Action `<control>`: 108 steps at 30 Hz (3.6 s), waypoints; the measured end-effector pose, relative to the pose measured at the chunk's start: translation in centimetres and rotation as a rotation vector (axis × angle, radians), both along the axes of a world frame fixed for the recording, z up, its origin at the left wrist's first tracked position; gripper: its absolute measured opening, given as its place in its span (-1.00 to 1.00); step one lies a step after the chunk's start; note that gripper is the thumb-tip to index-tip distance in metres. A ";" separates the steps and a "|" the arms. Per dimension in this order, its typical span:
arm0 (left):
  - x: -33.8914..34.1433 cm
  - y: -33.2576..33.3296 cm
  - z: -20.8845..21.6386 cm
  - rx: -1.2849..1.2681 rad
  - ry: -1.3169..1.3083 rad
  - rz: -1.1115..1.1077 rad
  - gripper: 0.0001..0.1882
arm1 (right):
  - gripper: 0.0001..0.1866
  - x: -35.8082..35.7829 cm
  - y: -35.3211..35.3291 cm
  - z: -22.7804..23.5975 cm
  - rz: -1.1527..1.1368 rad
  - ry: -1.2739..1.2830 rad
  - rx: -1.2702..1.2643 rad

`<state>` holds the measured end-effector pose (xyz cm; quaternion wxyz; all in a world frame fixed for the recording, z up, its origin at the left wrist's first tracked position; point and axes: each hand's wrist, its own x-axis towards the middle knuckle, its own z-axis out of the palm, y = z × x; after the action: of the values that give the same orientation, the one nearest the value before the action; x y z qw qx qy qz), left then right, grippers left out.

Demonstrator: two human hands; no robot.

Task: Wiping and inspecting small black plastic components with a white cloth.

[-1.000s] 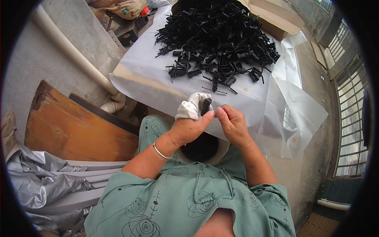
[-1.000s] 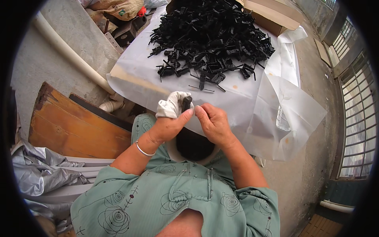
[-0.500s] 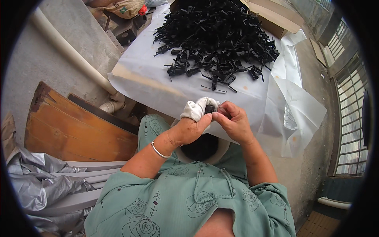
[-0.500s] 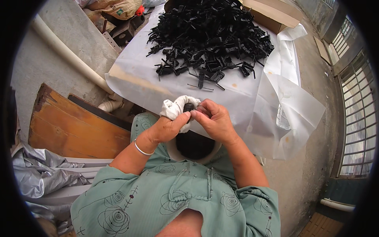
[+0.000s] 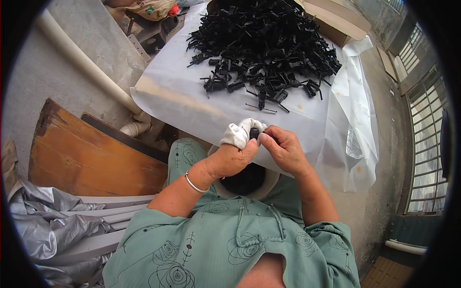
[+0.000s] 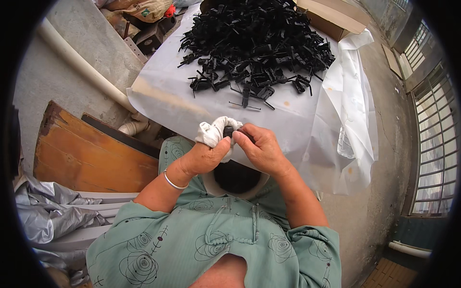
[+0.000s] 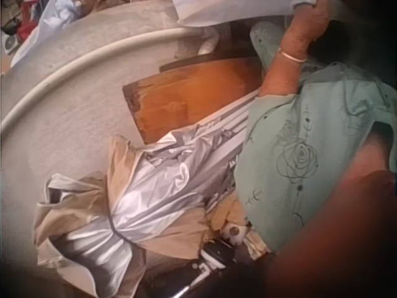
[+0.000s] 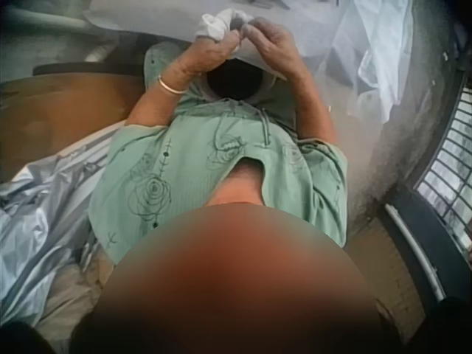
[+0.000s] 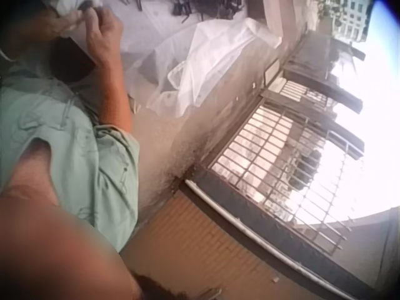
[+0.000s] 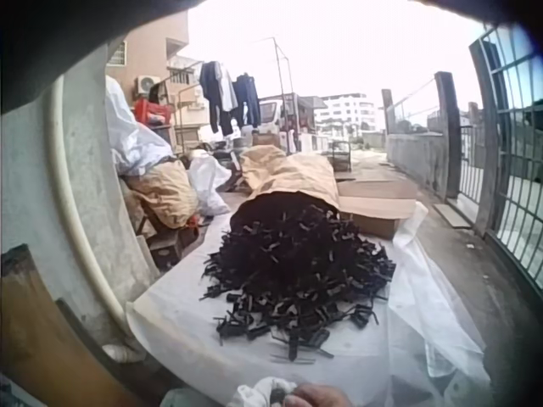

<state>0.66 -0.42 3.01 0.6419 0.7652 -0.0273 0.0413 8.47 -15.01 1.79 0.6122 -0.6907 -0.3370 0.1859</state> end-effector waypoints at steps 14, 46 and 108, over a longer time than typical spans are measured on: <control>0.4 1.4 -2.0 0.644 -0.209 0.103 -0.65 | -0.76 2.5 0.5 -0.4 -0.028 -0.297 -0.345; 1.0 -0.7 0.6 -0.146 0.076 0.111 -0.70 | -0.72 0.1 0.4 -1.2 -0.112 -0.263 0.023; 0.7 -0.9 -1.3 0.362 -0.247 0.153 -0.73 | -0.72 -0.9 1.5 -1.3 -0.070 -0.090 0.023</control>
<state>1.39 -1.28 1.70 0.4808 0.8569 -0.0543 0.1776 7.61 -13.48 0.48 0.6105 -0.7027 -0.3417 0.1292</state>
